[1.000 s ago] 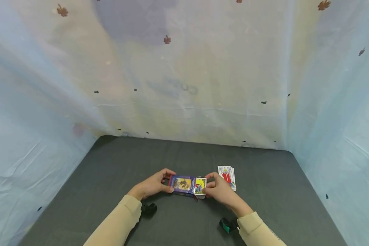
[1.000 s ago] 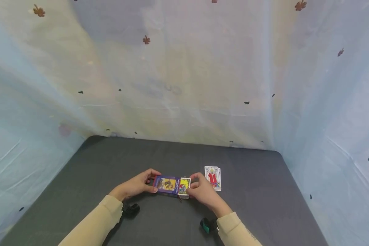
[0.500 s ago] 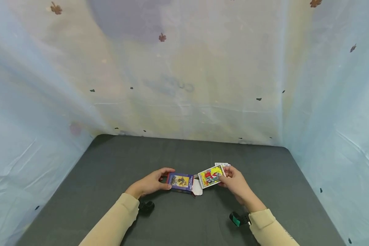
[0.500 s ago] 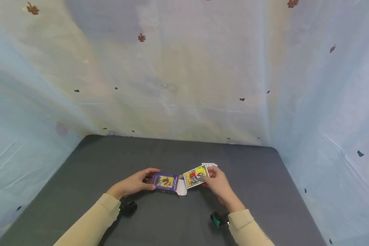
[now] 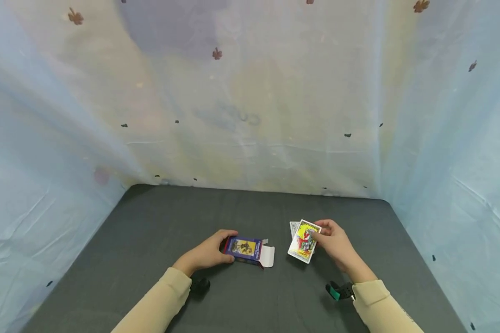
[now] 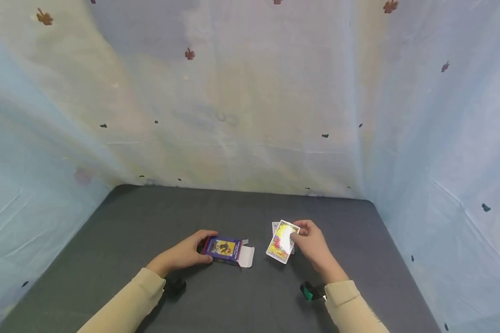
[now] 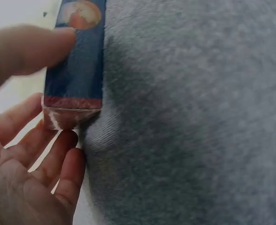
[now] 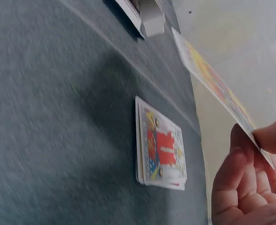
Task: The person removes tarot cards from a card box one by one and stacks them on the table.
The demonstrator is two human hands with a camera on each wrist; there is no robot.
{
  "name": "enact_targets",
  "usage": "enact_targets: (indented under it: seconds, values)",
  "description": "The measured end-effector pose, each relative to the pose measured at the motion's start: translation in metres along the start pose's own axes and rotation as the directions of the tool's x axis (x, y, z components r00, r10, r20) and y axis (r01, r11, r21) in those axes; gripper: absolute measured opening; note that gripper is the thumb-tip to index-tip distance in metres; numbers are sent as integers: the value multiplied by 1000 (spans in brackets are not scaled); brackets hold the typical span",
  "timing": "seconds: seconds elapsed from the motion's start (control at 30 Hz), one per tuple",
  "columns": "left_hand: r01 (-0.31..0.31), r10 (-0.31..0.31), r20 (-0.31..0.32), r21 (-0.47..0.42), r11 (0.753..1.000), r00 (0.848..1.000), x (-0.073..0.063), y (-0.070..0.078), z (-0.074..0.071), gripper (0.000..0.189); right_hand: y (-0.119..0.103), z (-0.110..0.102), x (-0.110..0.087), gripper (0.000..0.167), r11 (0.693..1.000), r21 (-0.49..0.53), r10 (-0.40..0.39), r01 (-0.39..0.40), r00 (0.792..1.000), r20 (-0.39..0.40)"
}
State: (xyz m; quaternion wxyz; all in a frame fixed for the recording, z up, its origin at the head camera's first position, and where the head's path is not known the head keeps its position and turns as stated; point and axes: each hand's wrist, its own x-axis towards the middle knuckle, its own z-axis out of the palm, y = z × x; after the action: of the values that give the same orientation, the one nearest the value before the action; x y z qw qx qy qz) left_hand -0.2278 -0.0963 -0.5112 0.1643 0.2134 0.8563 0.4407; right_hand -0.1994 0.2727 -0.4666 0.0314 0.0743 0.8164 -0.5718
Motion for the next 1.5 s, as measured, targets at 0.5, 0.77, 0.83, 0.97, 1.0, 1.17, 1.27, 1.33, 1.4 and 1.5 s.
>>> enact_targets:
  seconds: [0.5, 0.77, 0.83, 0.97, 1.0, 1.17, 1.27, 1.33, 1.4, 1.5]
  values:
    - [51, -47, 42, -96, 994, 998, 9, -19, -3, 70, 13, -9, 35, 45, 992, -94, 77, -84, 994, -71]
    - [62, -47, 84, -185, 981, 995, 12, -18, -3, 71, 20, 1, 47, 43, 995, -73, 68, -75, 994, -86]
    - [66, -49, 86, -198, 978, 995, 11, -17, -3, 70, 20, 3, 48, 42, 995, -83, 56, -63, 994, -89]
    - [76, -59, 84, -212, 974, 995, 9, -15, -4, 71, 21, 7, 50, 41, 995, -92, 31, -39, 995, -93]
    - [78, -61, 84, -214, 974, 995, 9, -15, -3, 71, 21, 8, 50, 41, 995, -93, 28, -37, 995, -95]
    - [88, -71, 87, -213, 973, 994, 7, -15, -3, 72, 22, 14, 53, 40, 994, -100, 25, -36, 995, -101]
    - [87, -70, 87, -215, 973, 994, 7, -16, -3, 72, 23, 16, 55, 39, 994, -108, 19, -31, 994, -109]
    - [84, -67, 85, -218, 972, 994, 7, -16, -3, 72, 23, 17, 55, 38, 992, -123, 10, -24, 993, -115]
    - [85, -69, 84, -214, 973, 994, 7, -16, -3, 72, 23, 18, 56, 37, 988, -151, 5, -24, 992, -122]
    - [88, -71, 84, -212, 973, 994, 8, -17, -4, 73, 23, 19, 56, 37, 977, -212, 3, -33, 990, -139]
